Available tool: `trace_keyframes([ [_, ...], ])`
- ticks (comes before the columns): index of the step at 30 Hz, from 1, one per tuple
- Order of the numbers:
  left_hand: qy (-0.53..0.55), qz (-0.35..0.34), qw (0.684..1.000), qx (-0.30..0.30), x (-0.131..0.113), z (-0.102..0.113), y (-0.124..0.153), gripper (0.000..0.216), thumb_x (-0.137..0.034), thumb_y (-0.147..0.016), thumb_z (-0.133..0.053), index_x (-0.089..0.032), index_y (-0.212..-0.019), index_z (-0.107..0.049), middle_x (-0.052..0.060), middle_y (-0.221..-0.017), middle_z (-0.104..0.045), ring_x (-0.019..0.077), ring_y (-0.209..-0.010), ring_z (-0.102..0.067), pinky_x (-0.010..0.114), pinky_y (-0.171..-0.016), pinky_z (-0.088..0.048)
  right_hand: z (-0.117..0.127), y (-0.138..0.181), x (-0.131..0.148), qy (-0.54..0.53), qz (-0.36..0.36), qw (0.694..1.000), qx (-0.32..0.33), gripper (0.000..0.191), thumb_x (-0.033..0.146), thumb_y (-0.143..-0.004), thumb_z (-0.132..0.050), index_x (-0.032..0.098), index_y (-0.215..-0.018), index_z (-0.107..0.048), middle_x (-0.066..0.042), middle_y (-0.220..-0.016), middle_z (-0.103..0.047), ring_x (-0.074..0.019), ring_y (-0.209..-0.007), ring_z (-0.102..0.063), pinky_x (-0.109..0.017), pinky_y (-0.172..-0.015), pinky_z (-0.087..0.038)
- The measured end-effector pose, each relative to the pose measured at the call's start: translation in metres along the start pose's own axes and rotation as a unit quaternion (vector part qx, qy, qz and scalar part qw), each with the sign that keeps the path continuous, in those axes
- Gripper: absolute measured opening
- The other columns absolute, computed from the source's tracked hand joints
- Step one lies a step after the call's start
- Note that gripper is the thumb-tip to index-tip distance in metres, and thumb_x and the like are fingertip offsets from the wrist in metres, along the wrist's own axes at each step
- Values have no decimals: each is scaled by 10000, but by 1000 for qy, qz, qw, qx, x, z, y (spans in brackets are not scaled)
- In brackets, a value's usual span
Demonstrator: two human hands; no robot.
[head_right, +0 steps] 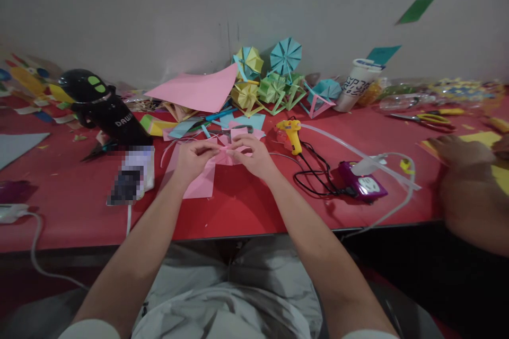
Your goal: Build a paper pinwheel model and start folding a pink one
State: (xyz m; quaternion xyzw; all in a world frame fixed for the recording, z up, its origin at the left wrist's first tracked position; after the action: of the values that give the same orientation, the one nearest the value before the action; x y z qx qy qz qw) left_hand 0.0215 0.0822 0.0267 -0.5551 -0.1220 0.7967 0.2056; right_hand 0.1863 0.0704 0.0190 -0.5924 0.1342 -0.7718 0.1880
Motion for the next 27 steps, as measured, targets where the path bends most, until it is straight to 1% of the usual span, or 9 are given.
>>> trace_keyframes([
  [4,35,22,999,-20,5,5,0,88,-276,-732,-727,-207,-779,-756,44,-823,-765,192,-789,-700,340,-791,-556,4,-1,-6,-71,-38,997,-10,356,548,-862,-572,216,-927,-682,-70,-973,-688,-172,-865,-654,-329,-772,-543],
  [7,55,39,997,-35,6,8,1,107,-285,-721,-734,-199,-783,-751,45,-829,-766,196,-803,-701,346,-803,-556,0,-1,-8,-74,-42,996,18,319,486,-815,-646,210,-969,-684,-55,-925,-701,-167,-829,-654,-316,-763,-533],
  [9,60,43,997,-39,4,9,1,114,-286,-707,-745,-193,-774,-747,46,-821,-764,197,-801,-698,347,-802,-556,-5,0,-8,-65,-39,996,42,268,426,-795,-666,197,-929,-703,-44,-867,-707,-165,-795,-650,-309,-747,-523],
  [12,67,46,997,-19,2,7,1,120,-277,-691,-755,-184,-766,-748,50,-809,-760,191,-787,-691,343,-797,-553,-4,0,-7,-37,-32,998,39,186,344,-794,-646,187,-855,-725,-32,-797,-711,-159,-736,-640,-301,-714,-510],
  [16,83,66,994,25,5,1,0,112,-270,-680,-758,-181,-748,-746,47,-777,-750,175,-737,-682,326,-753,-557,0,0,-5,-2,-22,1000,16,160,293,-771,-634,195,-828,-746,-22,-756,-718,-166,-704,-635,-309,-698,-509],
  [18,90,78,992,30,8,1,0,154,-265,-648,-782,-176,-766,-737,44,-763,-745,174,-721,-684,318,-726,-562,1,0,-6,8,-22,1000,16,165,305,-777,-632,202,-823,-753,-23,-760,-724,-177,-723,-644,-315,-706,-512],
  [23,110,119,986,31,17,1,2,475,-217,-608,-801,-177,-1068,-689,36,-732,-737,194,-729,-709,314,-698,-566,-1,1,-1,23,-18,999,21,214,384,-816,-635,208,-832,-756,-28,-765,-722,-198,-768,-665,-322,-717,-523],
  [25,104,122,987,12,17,5,2,451,-212,-619,-790,-179,-1059,-693,36,-732,-737,199,-737,-711,328,-719,-570,-5,2,2,13,-19,999,36,288,457,-853,-602,214,-872,-754,-33,-804,-725,-202,-793,-671,-330,-731,-533],
  [27,99,112,989,-10,15,10,2,388,-213,-633,-780,-176,-1012,-709,35,-729,-735,201,-746,-710,340,-749,-573,-10,2,4,-13,-21,998,56,335,518,-841,-613,224,-937,-744,-37,-869,-726,-198,-796,-673,-332,-727,-544],
])
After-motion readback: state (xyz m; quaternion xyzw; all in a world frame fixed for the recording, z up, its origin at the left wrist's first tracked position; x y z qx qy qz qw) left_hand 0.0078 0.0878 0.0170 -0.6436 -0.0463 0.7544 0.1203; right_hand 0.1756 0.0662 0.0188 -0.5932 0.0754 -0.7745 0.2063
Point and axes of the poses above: each hand's wrist, its own y-axis away from the middle knuckle, its own z-axis out of the back of the hand, x = y × z, the point moved 10 cm from there along -y, towards the middle knuckle
